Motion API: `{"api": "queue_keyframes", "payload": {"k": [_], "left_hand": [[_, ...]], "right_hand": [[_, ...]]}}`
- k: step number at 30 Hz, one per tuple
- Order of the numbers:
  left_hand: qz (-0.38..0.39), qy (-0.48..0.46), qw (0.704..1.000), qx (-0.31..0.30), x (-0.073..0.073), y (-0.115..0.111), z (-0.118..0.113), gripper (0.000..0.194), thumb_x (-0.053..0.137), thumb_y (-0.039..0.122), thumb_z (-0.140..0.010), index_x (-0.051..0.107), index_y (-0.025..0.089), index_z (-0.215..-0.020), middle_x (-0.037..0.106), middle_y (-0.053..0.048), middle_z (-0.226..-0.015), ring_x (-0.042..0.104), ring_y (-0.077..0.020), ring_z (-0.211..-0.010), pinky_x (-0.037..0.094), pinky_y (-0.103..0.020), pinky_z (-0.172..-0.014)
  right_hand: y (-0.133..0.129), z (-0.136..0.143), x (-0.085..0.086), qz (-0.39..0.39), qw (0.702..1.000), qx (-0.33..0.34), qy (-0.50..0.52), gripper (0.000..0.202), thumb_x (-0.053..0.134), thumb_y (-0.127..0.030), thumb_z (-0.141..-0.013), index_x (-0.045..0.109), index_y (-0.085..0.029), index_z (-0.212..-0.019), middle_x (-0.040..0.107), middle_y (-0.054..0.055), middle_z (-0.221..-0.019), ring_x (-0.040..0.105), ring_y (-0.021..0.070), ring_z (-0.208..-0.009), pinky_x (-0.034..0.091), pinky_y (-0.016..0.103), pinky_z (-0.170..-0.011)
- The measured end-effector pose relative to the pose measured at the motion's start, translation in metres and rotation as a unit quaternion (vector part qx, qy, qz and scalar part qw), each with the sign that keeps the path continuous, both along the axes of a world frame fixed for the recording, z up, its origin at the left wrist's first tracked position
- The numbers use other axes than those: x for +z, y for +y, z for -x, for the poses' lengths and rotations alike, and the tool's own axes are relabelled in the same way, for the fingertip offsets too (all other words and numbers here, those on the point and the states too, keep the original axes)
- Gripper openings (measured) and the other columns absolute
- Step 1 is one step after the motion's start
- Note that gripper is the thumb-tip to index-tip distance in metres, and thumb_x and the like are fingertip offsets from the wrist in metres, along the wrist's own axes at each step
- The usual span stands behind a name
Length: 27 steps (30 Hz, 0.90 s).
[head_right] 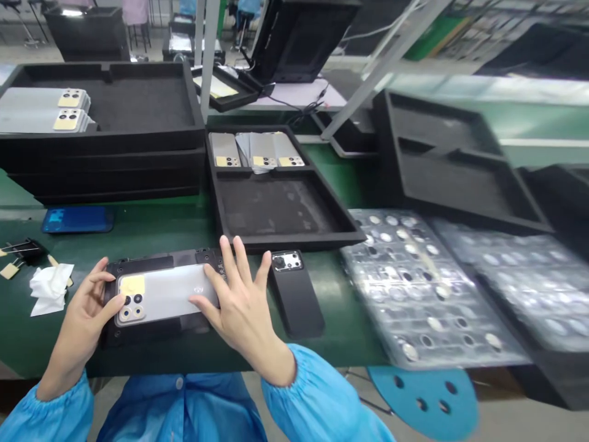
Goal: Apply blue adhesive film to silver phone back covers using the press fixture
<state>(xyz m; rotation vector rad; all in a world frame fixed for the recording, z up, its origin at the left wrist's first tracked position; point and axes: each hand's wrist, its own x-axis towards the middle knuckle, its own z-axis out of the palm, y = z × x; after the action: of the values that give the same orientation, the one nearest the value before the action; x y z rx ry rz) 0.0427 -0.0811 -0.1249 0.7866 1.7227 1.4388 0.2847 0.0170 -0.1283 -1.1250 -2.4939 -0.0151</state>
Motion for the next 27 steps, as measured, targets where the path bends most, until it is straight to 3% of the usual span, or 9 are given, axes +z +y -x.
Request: {"api": "queue_keyframes", "payload": {"k": [7, 10, 12, 15, 19, 22, 27], "left_hand": [[0.003, -0.004, 1.0, -0.005, 0.004, 0.001, -0.001, 0.041, 0.084, 0.041, -0.072, 0.053, 0.024, -0.094, 0.024, -0.015, -0.168, 0.029, -0.0344, -0.153, 0.031, -0.048, -0.121], [0.004, -0.002, 1.0, -0.006, 0.005, 0.001, -0.002, 0.041, 0.083, 0.039, -0.072, 0.052, 0.025, -0.094, 0.023, -0.013, -0.169, 0.032, -0.0336, -0.152, 0.035, -0.047, -0.12], [0.004, 0.007, 1.0, -0.004, 0.006, 0.001, -0.002, 0.042, 0.083, 0.04, -0.072, 0.052, 0.025, -0.094, 0.024, -0.013, -0.169, 0.033, -0.0332, -0.152, 0.037, -0.045, -0.118], [-0.001, 0.013, 1.0, 0.002, 0.006, 0.002, -0.002, 0.042, 0.084, 0.04, -0.071, 0.052, 0.024, -0.093, 0.028, -0.013, -0.167, 0.035, -0.0336, -0.151, 0.036, -0.045, -0.119], [-0.004, -0.005, 1.0, 0.019, 0.004, 0.003, -0.001, 0.043, 0.086, 0.04, -0.067, 0.054, 0.024, -0.091, 0.028, -0.014, -0.167, 0.038, -0.0364, -0.149, 0.035, -0.049, -0.119], [-0.011, -0.014, 0.999, 0.03, 0.001, 0.003, -0.001, 0.047, 0.088, 0.041, -0.063, 0.054, 0.023, -0.09, 0.026, -0.015, -0.168, 0.036, -0.0375, -0.15, 0.033, -0.052, -0.12], [-0.009, -0.028, 0.999, 0.034, 0.001, 0.003, -0.001, 0.047, 0.089, 0.04, -0.061, 0.055, 0.023, -0.089, 0.025, -0.016, -0.168, 0.033, -0.0393, -0.151, 0.033, -0.056, -0.119]], "right_hand": [[-0.039, -0.018, -0.006, 0.005, 0.999, 0.037, 0.005, 0.068, 0.037, -0.062, -0.101, 0.043, -0.015, -0.15, 0.043, 0.028, -0.157, 0.026, 0.0457, -0.153, 0.009, 0.081, -0.115], [-0.057, -0.008, -0.004, 0.001, 0.998, 0.067, -0.002, 0.078, 0.037, -0.07, -0.097, 0.05, -0.01, -0.145, 0.047, 0.029, -0.154, 0.029, 0.0476, -0.151, 0.006, 0.081, -0.115], [-0.063, 0.012, 0.0, -0.004, 0.995, 0.096, -0.001, 0.081, 0.036, -0.075, -0.095, 0.059, -0.01, -0.137, 0.05, 0.026, -0.152, 0.034, 0.0457, -0.149, -0.002, 0.076, -0.118], [-0.059, 0.048, 0.01, -0.005, 0.992, 0.123, 0.022, 0.078, 0.038, -0.073, -0.096, 0.064, -0.008, -0.131, 0.052, 0.022, -0.152, 0.039, 0.0405, -0.148, -0.011, 0.066, -0.123], [-0.04, 0.073, 0.018, 0.032, 0.995, 0.087, 0.041, 0.064, 0.045, -0.063, -0.1, 0.066, -0.01, -0.13, 0.048, 0.024, -0.154, 0.04, 0.04, -0.147, 0.002, 0.07, -0.122], [-0.023, 0.063, 0.015, 0.068, 0.995, 0.057, 0.055, 0.053, 0.051, -0.059, -0.099, 0.07, -0.018, -0.126, 0.044, 0.024, -0.158, 0.036, 0.043, -0.149, 0.011, 0.077, -0.117], [-0.012, 0.028, 0.002, 0.084, 0.995, -0.031, 0.051, 0.043, 0.047, -0.048, -0.104, 0.068, -0.024, -0.131, 0.041, 0.022, -0.16, 0.031, 0.0449, -0.151, 0.015, 0.081, -0.112]]}}
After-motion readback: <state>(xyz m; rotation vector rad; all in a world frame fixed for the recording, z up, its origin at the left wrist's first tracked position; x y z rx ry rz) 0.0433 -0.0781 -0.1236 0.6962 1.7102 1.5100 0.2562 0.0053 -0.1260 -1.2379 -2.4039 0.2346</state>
